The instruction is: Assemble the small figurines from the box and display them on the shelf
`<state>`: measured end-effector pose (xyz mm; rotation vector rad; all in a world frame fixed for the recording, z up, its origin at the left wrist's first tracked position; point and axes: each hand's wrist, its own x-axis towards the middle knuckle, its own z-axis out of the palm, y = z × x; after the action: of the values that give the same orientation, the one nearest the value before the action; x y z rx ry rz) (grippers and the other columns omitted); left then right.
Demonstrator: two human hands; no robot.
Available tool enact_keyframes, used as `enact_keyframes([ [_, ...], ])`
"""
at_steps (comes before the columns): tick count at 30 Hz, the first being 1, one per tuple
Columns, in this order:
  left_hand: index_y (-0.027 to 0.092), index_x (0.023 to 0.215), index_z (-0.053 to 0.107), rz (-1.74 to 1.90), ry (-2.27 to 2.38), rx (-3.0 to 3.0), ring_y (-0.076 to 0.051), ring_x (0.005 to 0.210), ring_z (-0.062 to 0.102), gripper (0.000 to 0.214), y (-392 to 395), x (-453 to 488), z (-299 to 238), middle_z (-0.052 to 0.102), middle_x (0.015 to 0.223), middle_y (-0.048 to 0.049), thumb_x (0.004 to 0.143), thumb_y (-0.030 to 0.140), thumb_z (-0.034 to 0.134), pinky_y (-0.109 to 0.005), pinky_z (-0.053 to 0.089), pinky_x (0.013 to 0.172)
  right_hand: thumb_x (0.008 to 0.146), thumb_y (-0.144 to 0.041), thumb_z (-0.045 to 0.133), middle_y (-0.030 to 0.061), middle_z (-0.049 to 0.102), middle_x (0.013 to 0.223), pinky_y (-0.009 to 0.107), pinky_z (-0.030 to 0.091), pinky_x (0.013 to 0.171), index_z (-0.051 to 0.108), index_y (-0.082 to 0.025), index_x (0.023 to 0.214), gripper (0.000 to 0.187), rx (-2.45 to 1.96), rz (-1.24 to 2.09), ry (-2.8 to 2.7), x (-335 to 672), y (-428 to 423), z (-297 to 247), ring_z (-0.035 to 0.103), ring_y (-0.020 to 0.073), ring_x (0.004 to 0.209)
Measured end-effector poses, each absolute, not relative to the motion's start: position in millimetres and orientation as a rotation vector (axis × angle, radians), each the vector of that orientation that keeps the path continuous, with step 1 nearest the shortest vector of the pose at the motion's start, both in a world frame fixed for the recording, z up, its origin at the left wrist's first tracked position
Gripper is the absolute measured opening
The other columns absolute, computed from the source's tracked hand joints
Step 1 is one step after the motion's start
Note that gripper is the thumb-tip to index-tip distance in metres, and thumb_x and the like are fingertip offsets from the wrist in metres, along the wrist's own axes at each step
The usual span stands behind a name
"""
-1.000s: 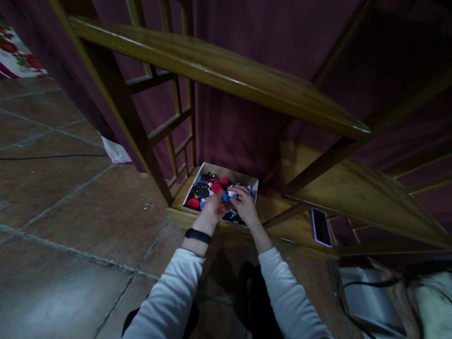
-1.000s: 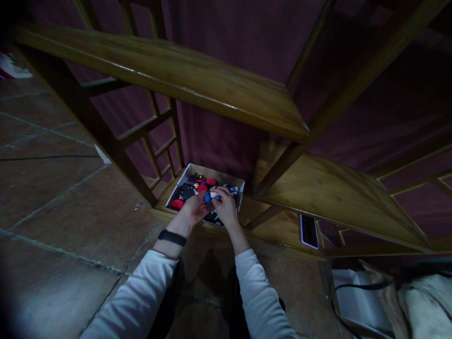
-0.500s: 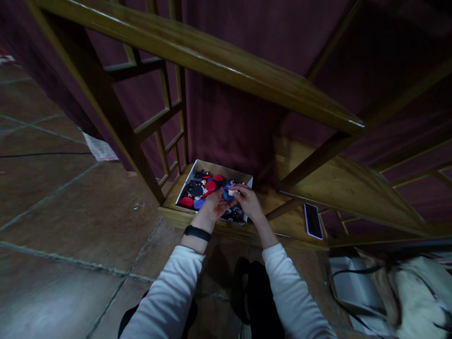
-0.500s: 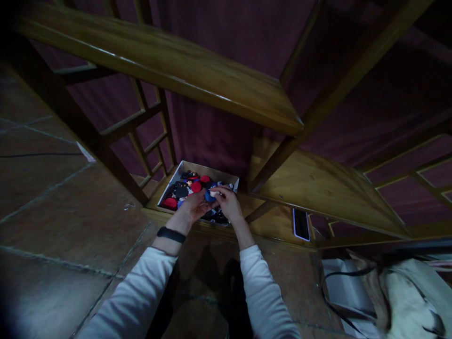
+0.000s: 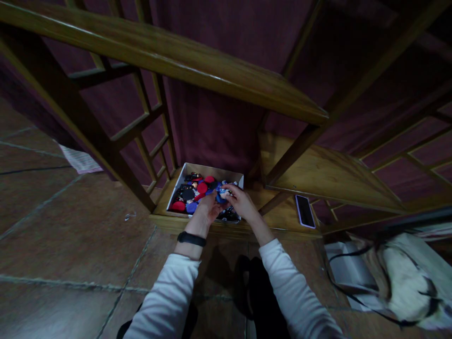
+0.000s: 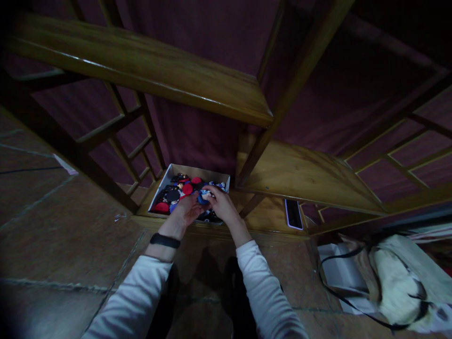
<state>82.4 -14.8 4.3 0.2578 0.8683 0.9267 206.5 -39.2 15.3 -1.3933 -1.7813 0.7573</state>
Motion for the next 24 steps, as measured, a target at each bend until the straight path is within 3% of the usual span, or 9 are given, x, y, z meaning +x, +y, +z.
enact_keyframes([
  [5,0.016,0.084,0.053,0.934,0.844,0.221,-0.013,0.063,0.058,0.016,-17,83,2,0.061,0.074,-0.0037,0.089,0.019,0.038,-0.033,0.051,0.069,0.084,-0.022,0.05,0.0025,0.057,0.12,0.03,0.039,0.095,0.052,-0.028,0.12,0.037,-1.393,0.686,-1.85,207,-42,13,0.052,0.016,0.11],
  [18,0.014,0.087,0.056,0.832,0.75,0.185,-0.013,0.063,0.06,0.021,-24,74,-5,0.062,0.073,-0.0034,0.09,0.016,0.035,-0.037,0.053,0.07,0.088,-0.019,0.042,0.0054,0.056,0.117,0.03,0.044,0.089,0.05,-0.027,0.123,0.038,-1.347,0.595,-2.019,203,-57,8,0.056,0.0161,0.103],
  [24,0.013,0.088,0.058,0.805,0.706,0.212,-0.014,0.067,0.062,0.019,-29,79,10,0.064,0.075,-0.0056,0.088,0.017,0.039,-0.034,0.053,0.07,0.084,-0.022,0.048,0.003,0.058,0.117,0.031,0.043,0.092,0.046,-0.029,0.125,0.041,-1.3,0.714,-1.764,209,-58,7,0.056,0.0158,0.105],
])
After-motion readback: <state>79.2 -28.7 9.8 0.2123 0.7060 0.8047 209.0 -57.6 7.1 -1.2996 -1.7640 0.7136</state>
